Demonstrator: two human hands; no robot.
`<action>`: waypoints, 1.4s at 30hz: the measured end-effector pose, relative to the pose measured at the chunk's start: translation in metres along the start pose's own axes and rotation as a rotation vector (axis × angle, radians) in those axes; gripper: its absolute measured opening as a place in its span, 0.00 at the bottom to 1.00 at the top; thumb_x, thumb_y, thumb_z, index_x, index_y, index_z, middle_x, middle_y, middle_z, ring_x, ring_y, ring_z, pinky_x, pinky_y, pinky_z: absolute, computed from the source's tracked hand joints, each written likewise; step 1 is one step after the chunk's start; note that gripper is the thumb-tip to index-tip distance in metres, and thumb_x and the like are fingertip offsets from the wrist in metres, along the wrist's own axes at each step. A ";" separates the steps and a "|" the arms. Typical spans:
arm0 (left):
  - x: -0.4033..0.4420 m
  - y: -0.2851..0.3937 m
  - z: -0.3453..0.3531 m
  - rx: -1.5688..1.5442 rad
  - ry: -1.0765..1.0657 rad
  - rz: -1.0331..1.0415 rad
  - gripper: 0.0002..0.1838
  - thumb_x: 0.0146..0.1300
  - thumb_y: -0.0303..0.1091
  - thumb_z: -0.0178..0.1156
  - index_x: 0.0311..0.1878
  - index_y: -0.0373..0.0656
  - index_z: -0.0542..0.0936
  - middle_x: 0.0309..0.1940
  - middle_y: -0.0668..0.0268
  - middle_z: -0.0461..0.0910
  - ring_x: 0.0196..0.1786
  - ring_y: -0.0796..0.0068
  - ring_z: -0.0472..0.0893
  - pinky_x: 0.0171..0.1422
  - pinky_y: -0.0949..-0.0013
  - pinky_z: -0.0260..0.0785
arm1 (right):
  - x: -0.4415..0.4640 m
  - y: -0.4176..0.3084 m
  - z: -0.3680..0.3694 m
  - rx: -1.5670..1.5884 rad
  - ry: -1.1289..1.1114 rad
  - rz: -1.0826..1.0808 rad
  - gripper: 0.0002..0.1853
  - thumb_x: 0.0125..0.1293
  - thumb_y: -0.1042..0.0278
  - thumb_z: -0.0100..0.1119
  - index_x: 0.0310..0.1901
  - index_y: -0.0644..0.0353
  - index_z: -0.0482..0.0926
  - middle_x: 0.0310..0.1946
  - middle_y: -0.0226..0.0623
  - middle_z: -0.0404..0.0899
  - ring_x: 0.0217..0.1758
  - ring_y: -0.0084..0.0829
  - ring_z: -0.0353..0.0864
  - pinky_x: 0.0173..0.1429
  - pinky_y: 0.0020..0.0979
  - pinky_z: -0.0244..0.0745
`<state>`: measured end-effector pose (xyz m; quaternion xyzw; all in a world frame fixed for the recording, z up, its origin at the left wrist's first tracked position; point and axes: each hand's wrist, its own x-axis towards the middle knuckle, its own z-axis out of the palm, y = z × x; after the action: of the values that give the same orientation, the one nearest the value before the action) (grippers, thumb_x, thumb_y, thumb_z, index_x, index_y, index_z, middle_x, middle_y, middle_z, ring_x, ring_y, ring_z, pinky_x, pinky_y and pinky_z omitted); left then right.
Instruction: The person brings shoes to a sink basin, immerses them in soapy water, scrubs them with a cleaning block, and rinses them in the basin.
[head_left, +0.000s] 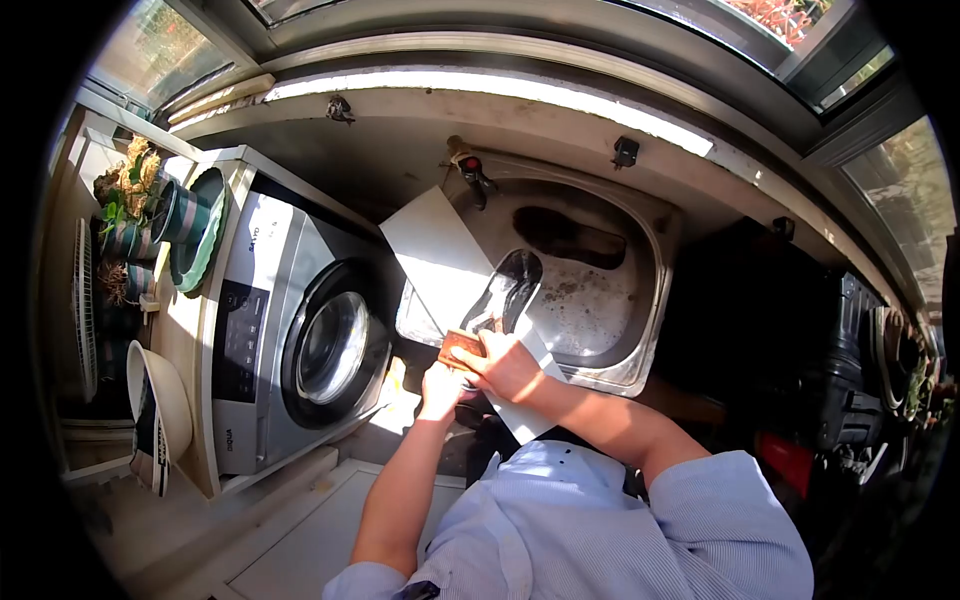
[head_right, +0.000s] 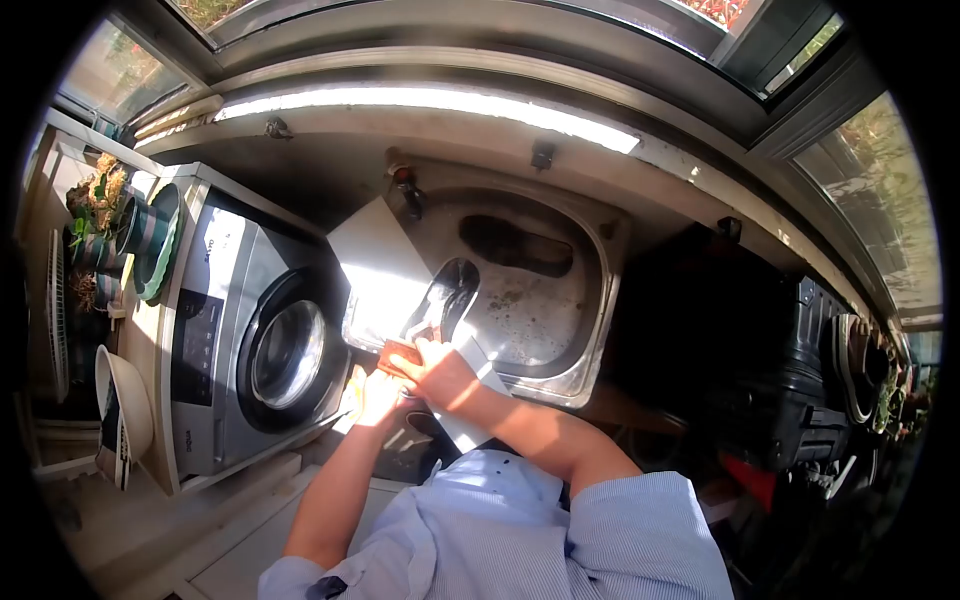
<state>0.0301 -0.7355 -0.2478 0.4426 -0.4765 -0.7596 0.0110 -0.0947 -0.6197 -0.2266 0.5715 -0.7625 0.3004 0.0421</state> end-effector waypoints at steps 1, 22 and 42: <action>-0.001 0.001 0.002 0.051 0.036 -0.009 0.10 0.67 0.29 0.57 0.46 0.34 0.75 0.37 0.60 0.80 0.32 0.71 0.83 0.28 0.70 0.81 | 0.001 0.007 -0.004 0.044 -0.029 -0.007 0.22 0.54 0.53 0.65 0.52 0.44 0.80 0.35 0.44 0.73 0.36 0.42 0.76 0.37 0.40 0.74; -0.011 0.012 0.003 0.180 0.068 -0.069 0.08 0.66 0.31 0.60 0.44 0.37 0.76 0.33 0.63 0.81 0.28 0.76 0.81 0.29 0.73 0.76 | 0.034 0.123 -0.031 -0.053 0.229 0.566 0.23 0.61 0.52 0.61 0.59 0.44 0.76 0.47 0.53 0.72 0.48 0.53 0.74 0.52 0.47 0.72; -0.042 0.104 0.022 1.363 -0.051 1.188 0.12 0.51 0.21 0.62 0.41 0.39 0.78 0.37 0.56 0.81 0.37 0.52 0.82 0.42 0.58 0.75 | -0.046 0.102 -0.090 0.262 -0.206 0.224 0.27 0.52 0.60 0.70 0.54 0.58 0.77 0.48 0.41 0.80 0.53 0.42 0.77 0.59 0.39 0.70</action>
<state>-0.0015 -0.7582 -0.1401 0.0171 -0.9732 -0.1914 0.1261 -0.1959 -0.5187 -0.2139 0.5114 -0.7760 0.3396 -0.1447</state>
